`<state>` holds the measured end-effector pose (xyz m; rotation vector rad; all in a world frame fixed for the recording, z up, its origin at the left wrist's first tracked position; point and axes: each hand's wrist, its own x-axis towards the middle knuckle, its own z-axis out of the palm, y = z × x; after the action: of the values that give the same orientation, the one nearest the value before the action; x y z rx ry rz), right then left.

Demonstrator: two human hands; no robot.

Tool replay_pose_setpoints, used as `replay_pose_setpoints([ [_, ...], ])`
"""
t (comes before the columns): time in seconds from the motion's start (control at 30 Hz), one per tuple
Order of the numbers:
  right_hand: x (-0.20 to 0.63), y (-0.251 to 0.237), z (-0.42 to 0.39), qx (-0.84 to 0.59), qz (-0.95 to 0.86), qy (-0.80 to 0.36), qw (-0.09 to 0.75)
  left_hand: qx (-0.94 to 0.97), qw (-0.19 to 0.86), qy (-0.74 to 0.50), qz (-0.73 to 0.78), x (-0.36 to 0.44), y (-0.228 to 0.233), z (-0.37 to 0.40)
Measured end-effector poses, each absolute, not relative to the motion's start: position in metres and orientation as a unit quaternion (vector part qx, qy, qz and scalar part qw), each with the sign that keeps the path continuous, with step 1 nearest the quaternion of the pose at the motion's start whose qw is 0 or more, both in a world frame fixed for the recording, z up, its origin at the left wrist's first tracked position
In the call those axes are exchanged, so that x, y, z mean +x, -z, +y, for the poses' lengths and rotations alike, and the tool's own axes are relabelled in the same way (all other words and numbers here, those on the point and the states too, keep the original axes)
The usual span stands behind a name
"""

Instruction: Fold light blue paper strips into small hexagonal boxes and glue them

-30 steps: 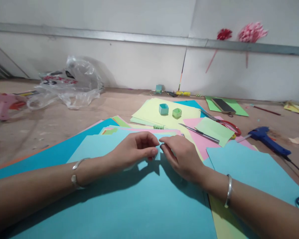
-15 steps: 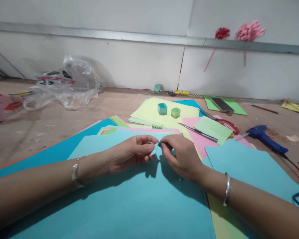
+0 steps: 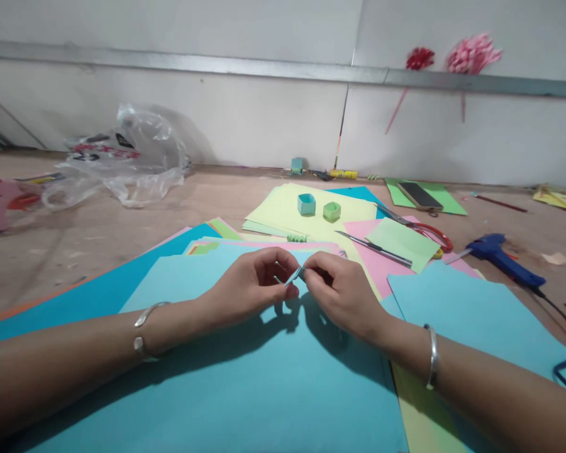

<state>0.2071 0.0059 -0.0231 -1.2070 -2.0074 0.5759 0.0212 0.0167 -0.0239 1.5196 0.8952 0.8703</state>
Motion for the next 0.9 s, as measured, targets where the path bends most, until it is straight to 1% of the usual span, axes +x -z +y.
replay_pose_setpoints([
  [0.07,0.2058,0.0229,0.0042,-0.466,-0.778,-0.23,0.353,0.679,0.497,-0.39,0.374,0.0225,0.0249,0.0161],
  [0.13,0.2044,0.022,0.0019,-0.467,-0.777,-0.235,0.35,0.689,0.48,-0.4,0.368,0.0236,0.0262,0.016],
  [0.47,0.2022,0.0216,-0.0008,-0.497,-0.74,-0.282,0.354,0.668,0.521,-0.392,0.359,0.0261,0.0251,0.0135],
  [0.67,0.2009,0.02,0.0008,-0.495,-0.712,-0.339,0.364,0.683,0.49,-0.402,0.363,0.0249,0.0266,0.0124],
  [0.9,0.1997,0.0204,-0.0013,-0.507,-0.699,-0.346,0.367,0.68,0.498,-0.407,0.353,0.0263,0.0254,0.0091],
])
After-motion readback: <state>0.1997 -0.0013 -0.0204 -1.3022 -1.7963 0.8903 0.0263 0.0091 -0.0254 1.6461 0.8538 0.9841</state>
